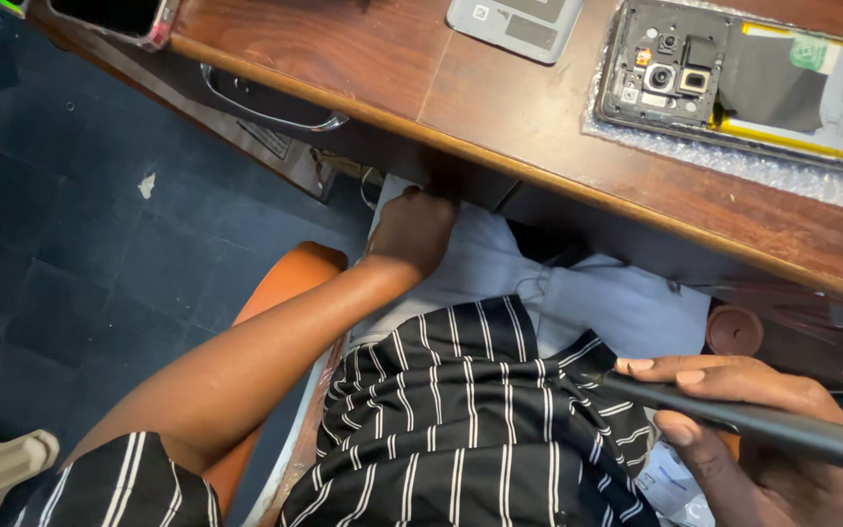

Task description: The person tests a smartphone that boots to its logo screen, then removes the back cover and mid-frame to expose the internals. They detach a small component, unscrew fasteners with a precision screwdriver, and pry at the battery with a metal pry tool to loosen it from the phone body.

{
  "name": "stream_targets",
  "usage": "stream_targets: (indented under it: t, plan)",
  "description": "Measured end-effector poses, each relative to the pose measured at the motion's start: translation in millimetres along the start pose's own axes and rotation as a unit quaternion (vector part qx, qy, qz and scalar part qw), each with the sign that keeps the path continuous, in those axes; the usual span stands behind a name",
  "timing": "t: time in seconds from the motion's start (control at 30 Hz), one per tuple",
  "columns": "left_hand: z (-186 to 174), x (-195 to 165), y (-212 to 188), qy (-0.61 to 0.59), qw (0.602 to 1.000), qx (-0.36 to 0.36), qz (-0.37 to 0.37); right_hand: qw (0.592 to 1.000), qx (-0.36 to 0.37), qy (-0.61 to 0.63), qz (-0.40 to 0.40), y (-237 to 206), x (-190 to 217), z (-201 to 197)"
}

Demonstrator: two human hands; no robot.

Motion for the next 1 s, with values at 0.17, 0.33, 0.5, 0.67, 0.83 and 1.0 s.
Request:
stream_targets:
  t: [0.17,0.33,0.5,0.67,0.83,1.0]
  plan:
    - [-2.0,-10.2,4.0,0.044,0.998,0.014,-0.039,0.998,-0.053,0.020,-0.006,-12.2,5.2,-14.0]
    - [-76.2,-70.2,-29.1,-0.206,0.965,0.021,0.162,0.995,-0.097,0.012,-0.032,-0.2,22.6,-57.0]
    - [-184.4,-126.8,-43.5,-0.393,0.864,-0.002,0.315,0.987,-0.143,0.061,-0.037,29.3,35.4,-110.5]
    - [-250.1,-129.3,2.5,-0.458,0.828,-0.147,0.288,0.962,-0.216,0.131,-0.104,59.6,49.8,-127.1]
    - [-246.8,-128.4,40.3,-0.572,0.778,-0.120,0.233,0.960,-0.231,0.094,-0.126,89.6,62.9,-129.4]
    - [-237.8,-120.5,53.7,-0.587,0.773,-0.105,0.215,0.964,-0.218,0.087,-0.122,107.4,58.8,-128.9]
Point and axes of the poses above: each hand's wrist, its own y-axis towards the middle knuckle, its own z-axis out of the palm, x = y × z, the point moved 9 cm from there along y, towards the middle knuckle, and after that the axes turned 12 degrees about x, right-handed, at the moved point
